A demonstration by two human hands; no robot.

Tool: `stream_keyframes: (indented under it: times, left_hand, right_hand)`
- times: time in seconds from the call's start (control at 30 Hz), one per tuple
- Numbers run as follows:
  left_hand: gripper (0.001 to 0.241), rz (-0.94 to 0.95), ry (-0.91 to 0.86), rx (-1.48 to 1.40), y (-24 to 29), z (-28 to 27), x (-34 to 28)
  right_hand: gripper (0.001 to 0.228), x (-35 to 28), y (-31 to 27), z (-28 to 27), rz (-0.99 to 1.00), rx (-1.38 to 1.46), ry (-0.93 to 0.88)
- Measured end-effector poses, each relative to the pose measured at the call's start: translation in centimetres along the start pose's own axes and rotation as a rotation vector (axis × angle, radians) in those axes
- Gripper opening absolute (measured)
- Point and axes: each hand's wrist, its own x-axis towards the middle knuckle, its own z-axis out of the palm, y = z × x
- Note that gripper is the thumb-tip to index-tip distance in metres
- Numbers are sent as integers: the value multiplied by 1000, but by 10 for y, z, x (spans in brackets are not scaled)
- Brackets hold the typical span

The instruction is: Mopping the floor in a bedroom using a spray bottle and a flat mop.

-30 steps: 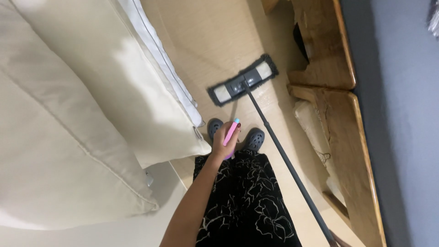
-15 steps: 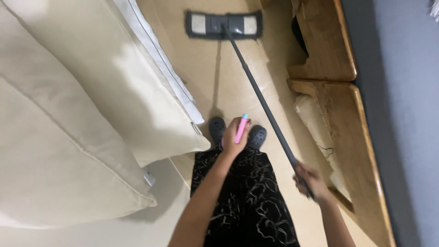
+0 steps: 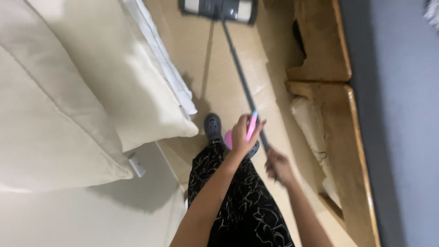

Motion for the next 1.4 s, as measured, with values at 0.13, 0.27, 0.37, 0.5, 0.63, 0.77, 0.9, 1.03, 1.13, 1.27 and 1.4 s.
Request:
stream_keyframes:
  times: [0.13, 0.27, 0.37, 0.5, 0.63, 0.77, 0.9, 1.03, 1.13, 1.27, 1.4]
  left_hand:
    - [53, 16, 54, 69, 19, 9, -55]
    - [60, -128, 6, 91, 54, 5, -104]
    - [57, -109, -40, 181, 49, 8, -132]
    - [44, -110, 159, -45, 35, 13, -104]
    - [37, -136, 222, -137, 35, -14, -36]
    - [37, 41, 268, -39, 13, -40, 39]
    - [36, 31, 325, -29, 14, -69, 93]
    - [28, 235, 421, 69, 36, -100, 106]
    - [29, 190, 393, 128, 37, -100, 90]
    - [31, -256, 183, 75, 7, -73, 46]
    - [43, -182, 203, 101, 13, -52, -15]
  right_hand:
    - [57, -58, 49, -14, 27, 45, -42]
    - [54, -115, 68, -40, 208, -9, -46]
    - [54, -122, 69, -43, 301, -27, -43]
    - [54, -94, 36, -15, 206, -32, -32]
    - [53, -48, -26, 8, 41, -252, 18]
    - [54, -26, -121, 31, 15, -383, -41]
    - [54, 11, -169, 55, -78, -444, -5]
    - [53, 40, -191, 66, -131, -475, 7]
    - [53, 44, -173, 69, -108, -396, -7]
    - [53, 48, -117, 76, -87, -370, -16]
    - [52, 31, -27, 68, -179, -167, -102]
